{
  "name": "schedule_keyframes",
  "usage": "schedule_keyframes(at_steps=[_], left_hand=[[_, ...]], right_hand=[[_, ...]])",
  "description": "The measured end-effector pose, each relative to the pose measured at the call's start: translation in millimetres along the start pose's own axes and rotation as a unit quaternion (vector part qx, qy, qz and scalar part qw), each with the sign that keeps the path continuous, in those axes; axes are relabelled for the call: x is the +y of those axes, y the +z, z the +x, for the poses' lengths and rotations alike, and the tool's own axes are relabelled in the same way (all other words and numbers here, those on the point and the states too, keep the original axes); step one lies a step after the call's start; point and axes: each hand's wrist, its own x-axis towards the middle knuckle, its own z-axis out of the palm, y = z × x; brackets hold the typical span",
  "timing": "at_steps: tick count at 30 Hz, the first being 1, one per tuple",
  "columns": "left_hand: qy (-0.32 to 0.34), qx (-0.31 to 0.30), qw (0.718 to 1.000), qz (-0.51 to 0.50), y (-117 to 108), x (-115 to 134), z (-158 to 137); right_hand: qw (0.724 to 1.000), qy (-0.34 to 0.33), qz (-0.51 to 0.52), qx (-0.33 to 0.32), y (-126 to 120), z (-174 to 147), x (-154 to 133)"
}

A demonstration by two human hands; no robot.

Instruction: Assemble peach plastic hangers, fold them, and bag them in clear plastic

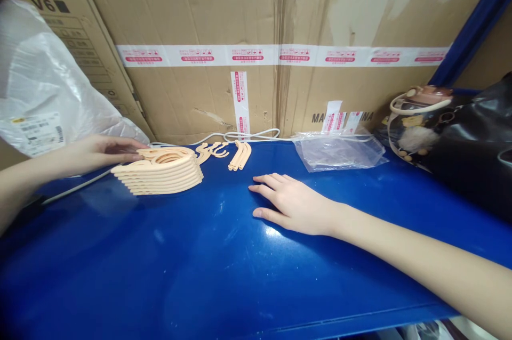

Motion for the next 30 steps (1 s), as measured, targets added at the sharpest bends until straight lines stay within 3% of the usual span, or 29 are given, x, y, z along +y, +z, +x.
schedule_keyframes(at_steps=[6, 8, 10, 12, 14, 16, 18, 19, 20, 23, 25, 27, 30], left_hand=[[0.013, -0.013, 1.0, 0.01, -5, -11, 0], [0.011, 0.007, 0.999, 0.037, -9, -14, 0], [0.008, 0.081, 0.992, 0.095, -14, -9, -1], [0.024, 0.195, 0.966, 0.165, -14, 6, -5], [0.072, 0.302, 0.934, 0.179, -6, 29, -10], [0.133, 0.355, 0.911, 0.162, 12, 55, -17], [0.228, 0.307, 0.913, 0.141, 38, 77, -24], [0.262, 0.236, 0.926, 0.135, 54, 86, -27], [0.313, 0.187, 0.921, 0.134, 69, 93, -30], [0.332, 0.045, 0.931, 0.144, 107, 102, -38], [0.312, -0.029, 0.939, 0.139, 120, 100, -40], [0.287, -0.066, 0.947, 0.131, 123, 96, -40], [0.269, -0.072, 0.953, 0.12, 119, 92, -38]], right_hand=[[1.0, 0.0, -0.006, -0.016, -1, 0, 0], [1.0, 0.001, -0.004, -0.015, -1, 0, 0], [1.0, 0.002, -0.003, -0.013, -2, 0, 0], [1.0, 0.004, -0.002, -0.013, -2, 0, 0], [1.0, 0.005, -0.002, -0.015, -1, 1, 0], [1.0, 0.007, -0.004, -0.018, -1, 1, 0], [1.0, 0.009, -0.005, -0.02, -1, 1, 0], [1.0, 0.009, -0.004, -0.021, -1, 1, 0], [1.0, 0.009, -0.004, -0.022, -1, 1, 0], [1.0, 0.013, 0.003, -0.021, -1, 2, 0], [0.999, 0.021, 0.021, -0.021, -2, 2, 0], [0.998, 0.032, 0.053, -0.019, -3, 5, 1], [0.993, 0.064, 0.097, -0.001, -8, 19, 6]])
